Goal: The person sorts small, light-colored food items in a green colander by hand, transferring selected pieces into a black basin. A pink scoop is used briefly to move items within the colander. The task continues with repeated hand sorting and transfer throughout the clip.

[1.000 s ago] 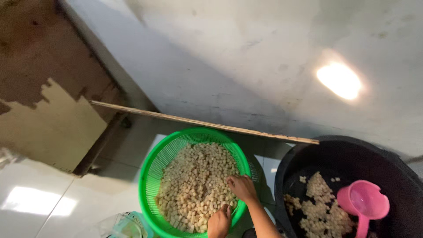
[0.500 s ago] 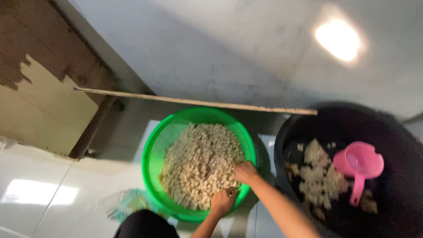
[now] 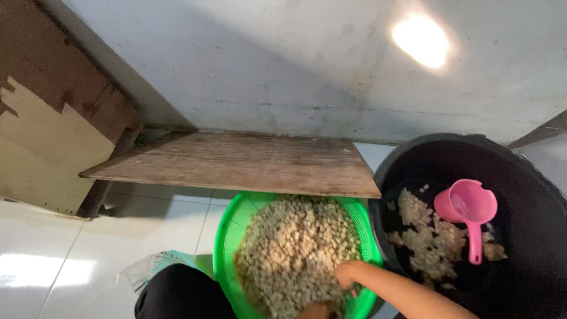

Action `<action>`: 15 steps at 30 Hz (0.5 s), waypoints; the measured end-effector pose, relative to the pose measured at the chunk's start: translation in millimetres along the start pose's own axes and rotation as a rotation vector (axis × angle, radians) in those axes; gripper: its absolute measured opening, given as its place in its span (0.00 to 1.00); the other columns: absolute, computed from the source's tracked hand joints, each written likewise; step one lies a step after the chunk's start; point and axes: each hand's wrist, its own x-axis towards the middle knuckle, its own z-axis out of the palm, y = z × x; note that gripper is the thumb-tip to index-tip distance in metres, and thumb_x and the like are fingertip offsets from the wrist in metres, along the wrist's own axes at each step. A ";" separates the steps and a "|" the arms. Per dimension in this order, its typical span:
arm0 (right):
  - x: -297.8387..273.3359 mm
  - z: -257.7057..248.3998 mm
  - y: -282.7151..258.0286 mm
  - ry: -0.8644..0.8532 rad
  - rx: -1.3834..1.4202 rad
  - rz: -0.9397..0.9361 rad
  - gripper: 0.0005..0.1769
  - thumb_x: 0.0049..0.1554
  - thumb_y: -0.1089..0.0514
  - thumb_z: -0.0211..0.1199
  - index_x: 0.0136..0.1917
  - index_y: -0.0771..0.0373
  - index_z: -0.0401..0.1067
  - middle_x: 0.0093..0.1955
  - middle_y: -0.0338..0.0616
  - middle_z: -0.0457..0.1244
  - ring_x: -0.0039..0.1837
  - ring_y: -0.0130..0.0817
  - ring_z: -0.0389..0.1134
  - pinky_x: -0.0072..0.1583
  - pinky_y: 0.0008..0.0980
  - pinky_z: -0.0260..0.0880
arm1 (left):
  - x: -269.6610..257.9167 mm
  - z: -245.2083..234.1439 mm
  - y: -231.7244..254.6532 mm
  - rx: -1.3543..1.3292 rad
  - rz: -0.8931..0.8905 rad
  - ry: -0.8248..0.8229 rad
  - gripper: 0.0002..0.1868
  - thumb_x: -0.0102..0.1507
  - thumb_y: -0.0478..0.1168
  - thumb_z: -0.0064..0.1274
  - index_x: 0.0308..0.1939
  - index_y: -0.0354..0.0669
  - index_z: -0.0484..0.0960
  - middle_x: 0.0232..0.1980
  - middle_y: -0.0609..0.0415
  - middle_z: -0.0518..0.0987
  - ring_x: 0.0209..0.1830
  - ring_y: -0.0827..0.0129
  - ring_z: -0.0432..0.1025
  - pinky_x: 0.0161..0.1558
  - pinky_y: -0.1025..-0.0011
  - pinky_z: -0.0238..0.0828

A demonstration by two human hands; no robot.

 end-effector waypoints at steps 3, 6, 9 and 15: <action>2.5 -0.8 1.6 -0.105 0.165 0.085 0.22 0.64 0.53 0.52 0.53 0.73 0.78 0.46 0.44 0.72 0.48 0.41 0.73 0.51 0.44 0.75 | 1.0 -3.4 4.1 0.004 0.021 -0.064 0.21 0.70 0.52 0.48 0.57 0.41 0.77 0.47 0.37 0.75 0.46 0.44 0.70 0.51 0.49 0.67; 18.0 5.2 -0.6 -0.072 0.187 0.062 0.21 0.65 0.51 0.53 0.53 0.72 0.77 0.45 0.47 0.72 0.47 0.42 0.72 0.50 0.44 0.74 | -5.6 -5.2 5.4 -0.046 0.066 -0.139 0.22 0.70 0.52 0.47 0.59 0.41 0.75 0.51 0.36 0.73 0.50 0.42 0.68 0.53 0.48 0.64; 30.0 3.1 -0.2 0.004 0.225 0.048 0.21 0.65 0.50 0.53 0.53 0.70 0.76 0.44 0.49 0.71 0.45 0.43 0.71 0.49 0.45 0.72 | -15.4 -20.6 13.8 -0.112 0.142 -0.279 0.23 0.70 0.52 0.46 0.62 0.41 0.72 0.54 0.35 0.71 0.53 0.40 0.65 0.56 0.47 0.61; -0.2 -39.9 23.3 0.333 0.344 -0.032 0.20 0.67 0.48 0.53 0.52 0.67 0.75 0.42 0.53 0.69 0.43 0.45 0.69 0.47 0.45 0.70 | 11.7 -151.4 -24.1 -0.245 0.172 -0.495 0.26 0.70 0.52 0.45 0.67 0.40 0.68 0.62 0.33 0.66 0.61 0.37 0.60 0.61 0.45 0.55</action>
